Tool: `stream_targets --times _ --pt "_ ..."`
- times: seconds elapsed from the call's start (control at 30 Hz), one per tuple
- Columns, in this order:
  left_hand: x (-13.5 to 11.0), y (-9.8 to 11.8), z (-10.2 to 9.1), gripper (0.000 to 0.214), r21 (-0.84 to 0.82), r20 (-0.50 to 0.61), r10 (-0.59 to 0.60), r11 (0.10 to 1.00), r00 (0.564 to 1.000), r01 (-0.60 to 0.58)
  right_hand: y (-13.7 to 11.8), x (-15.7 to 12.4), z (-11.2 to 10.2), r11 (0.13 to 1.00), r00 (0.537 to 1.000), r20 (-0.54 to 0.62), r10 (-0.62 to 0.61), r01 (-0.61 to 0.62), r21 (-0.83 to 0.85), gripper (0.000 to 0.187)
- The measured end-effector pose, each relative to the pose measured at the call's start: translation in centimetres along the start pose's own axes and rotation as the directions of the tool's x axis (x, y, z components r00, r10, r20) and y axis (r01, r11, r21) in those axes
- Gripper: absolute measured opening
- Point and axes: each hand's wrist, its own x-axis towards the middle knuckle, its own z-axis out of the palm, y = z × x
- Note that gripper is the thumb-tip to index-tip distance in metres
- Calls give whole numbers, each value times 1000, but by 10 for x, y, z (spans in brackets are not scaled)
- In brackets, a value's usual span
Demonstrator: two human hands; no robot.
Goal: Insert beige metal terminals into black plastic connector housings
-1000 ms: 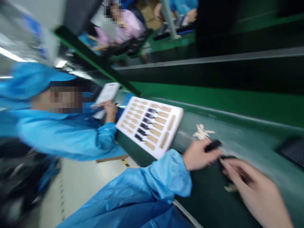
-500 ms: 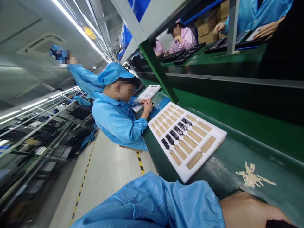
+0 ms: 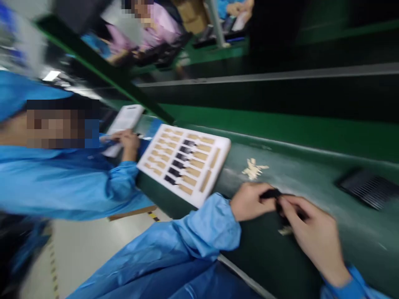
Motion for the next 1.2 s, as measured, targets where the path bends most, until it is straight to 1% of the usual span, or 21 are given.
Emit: stream_targets --times 0.03,0.07,0.1,0.2,0.27,0.33,0.4,0.47,0.5,0.53,0.6,0.67,0.77,0.83,0.9,0.97,1.1,1.2 --pt "0 0 -1 28 -32 -16 -23 999 1000 22 0 -5 -5 998 999 35 32 -34 48 37" --pt "0 0 -1 25 -55 -11 -36 998 999 35 -1 -7 -6 996 998 55 26 -31 88 39" --pt "1 -1 -2 24 -73 -28 -53 996 998 51 -1 -7 -5 995 996 87 3 -12 98 39" --pt "1 -2 -1 29 -147 -13 -42 988 999 39 1 -1 1 993 990 139 -15 -2 122 38" --pt "1 0 -1 31 -193 -29 -39 981 999 33 2 0 2 984 989 149 -7 -20 175 38" --pt "0 2 -1 32 -215 -95 -47 976 994 25 2 0 1 971 991 134 23 -54 232 39" --pt "0 4 -2 29 -213 -196 -40 977 980 -3 2 0 0 956 992 103 70 -96 277 40" --pt "0 4 -1 20 -188 -280 9 980 960 -65 3 0 0 945 991 82 103 -123 305 39" --pt "0 3 -1 17 -169 -300 43 981 953 -98 3 1 0 941 991 77 106 -125 313 38" --pt "-1 2 -1 15 -148 -295 80 981 952 -129 3 1 0 941 992 74 101 -119 317 36" --pt "-1 0 1 17 -120 -244 140 978 960 -173 3 1 0 946 995 72 69 -88 312 31" --pt "-1 -2 3 19 -111 -175 153 979 973 -174 3 0 1 955 997 70 27 -46 294 27" --pt "-2 -5 5 19 -105 -123 104 988 987 -117 4 -2 2 973 997 66 -46 30 227 23" --pt "-1 -6 5 17 -117 -108 61 990 992 -74 5 -2 2 983 991 46 -123 115 144 20" --pt "-1 -6 3 14 -151 -92 24 988 995 -38 4 -3 2 976 977 22 -213 211 58 17" --pt "0 -5 2 12 -174 -72 -1 985 997 -11 4 -3 2 961 961 18 -275 275 8 15" --pt "2 -3 -1 9 -194 -30 -46 980 999 39 2 -3 1 956 955 47 -293 294 -2 14" --pt "3 -1 -2 12 -262 -3 -90 961 996 86 3 -3 1 960 959 51 -280 280 13 14"
